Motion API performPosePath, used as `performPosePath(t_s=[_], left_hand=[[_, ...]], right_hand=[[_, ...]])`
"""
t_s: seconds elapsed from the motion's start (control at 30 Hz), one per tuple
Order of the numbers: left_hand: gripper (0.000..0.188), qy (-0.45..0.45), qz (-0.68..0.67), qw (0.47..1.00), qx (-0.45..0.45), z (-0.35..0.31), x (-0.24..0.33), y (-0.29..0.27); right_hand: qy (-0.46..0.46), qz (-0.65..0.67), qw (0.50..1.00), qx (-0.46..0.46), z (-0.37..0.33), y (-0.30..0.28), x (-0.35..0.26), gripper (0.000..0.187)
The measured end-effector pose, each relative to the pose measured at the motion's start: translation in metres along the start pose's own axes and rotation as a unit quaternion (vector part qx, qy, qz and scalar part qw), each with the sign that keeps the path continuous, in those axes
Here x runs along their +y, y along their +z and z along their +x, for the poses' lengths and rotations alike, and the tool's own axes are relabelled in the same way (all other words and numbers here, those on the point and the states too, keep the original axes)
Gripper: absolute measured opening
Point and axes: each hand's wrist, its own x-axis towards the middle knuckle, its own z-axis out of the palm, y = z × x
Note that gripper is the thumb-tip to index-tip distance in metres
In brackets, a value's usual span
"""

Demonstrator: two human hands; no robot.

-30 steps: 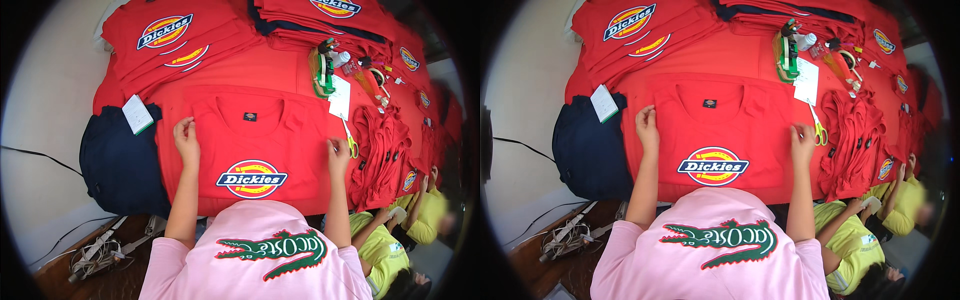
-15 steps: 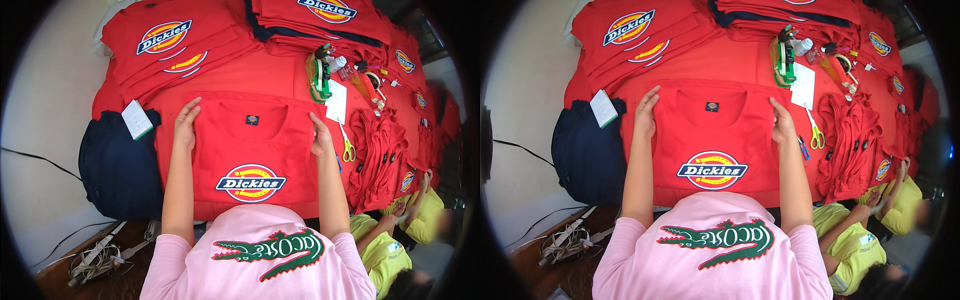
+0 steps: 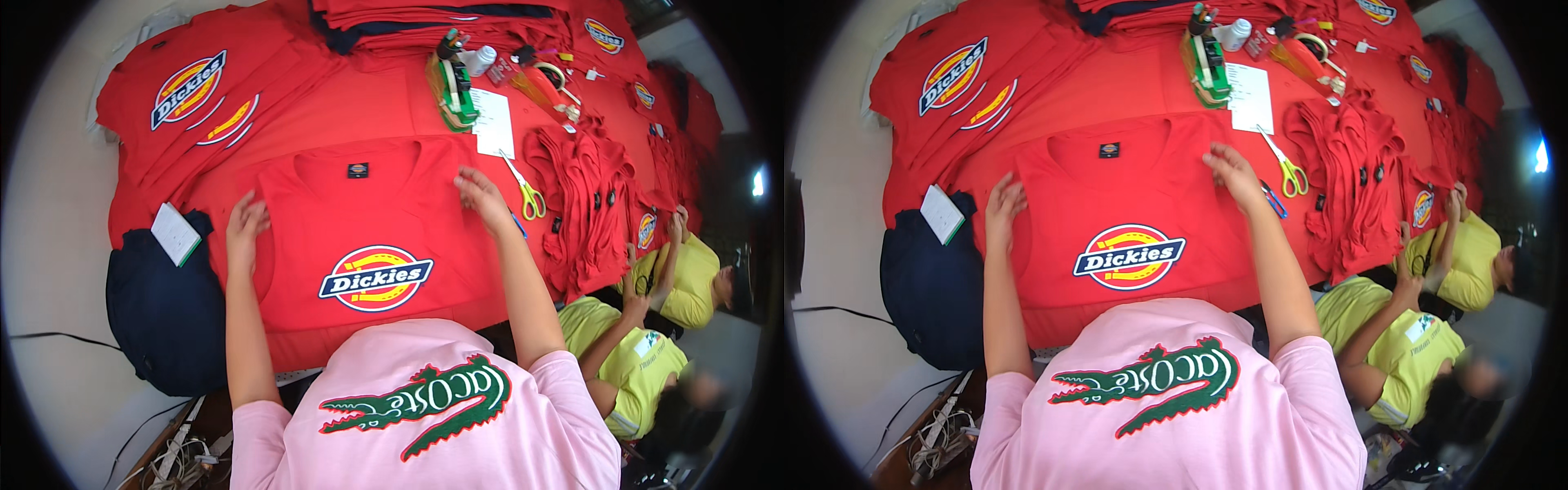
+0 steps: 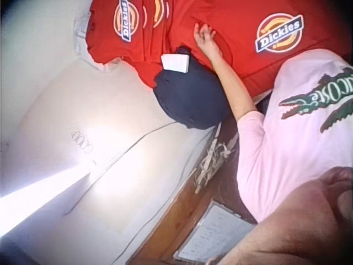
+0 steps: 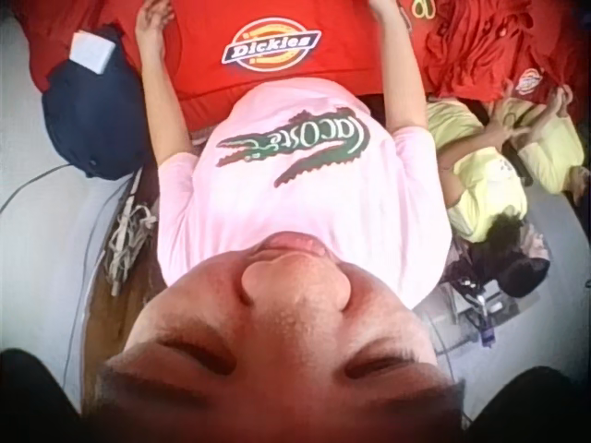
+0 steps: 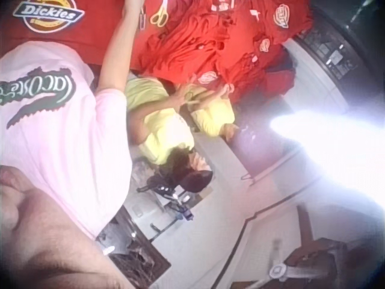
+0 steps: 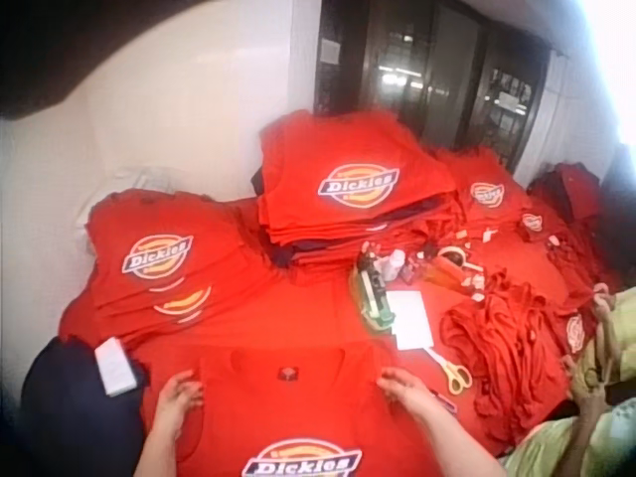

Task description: The person folds several red garments by hand on a table, smoothing the fabric and using a pair of shears to trim loose threads.

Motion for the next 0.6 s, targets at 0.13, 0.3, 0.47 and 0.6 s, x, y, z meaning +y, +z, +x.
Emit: performPosePath(t_s=[0.13, 0.3, 0.47, 0.6], left_hand=[[0.035, -0.112, 0.060, 0.989, -0.070, -0.087, -0.037, -0.064], [0.020, -0.041, 0.223, 0.974, -0.004, -0.174, -0.042, -0.077], [0.026, -0.046, 0.221, 0.974, 0.017, -0.177, -0.035, -0.086], [0.032, -0.149, 0.073, 0.986, -0.013, -0.170, -0.014, -0.094]], right_hand=[[0.042, -0.142, 0.987, -0.067, -0.074, -0.035, 0.028, 0.031], [0.071, -0.211, 0.974, -0.028, -0.136, -0.058, 0.068, 0.028], [-0.001, -0.307, 0.952, -0.007, -0.144, -0.056, 0.050, 0.033], [-0.003, -0.276, 0.961, 0.000, -0.147, -0.067, 0.050, 0.031]])
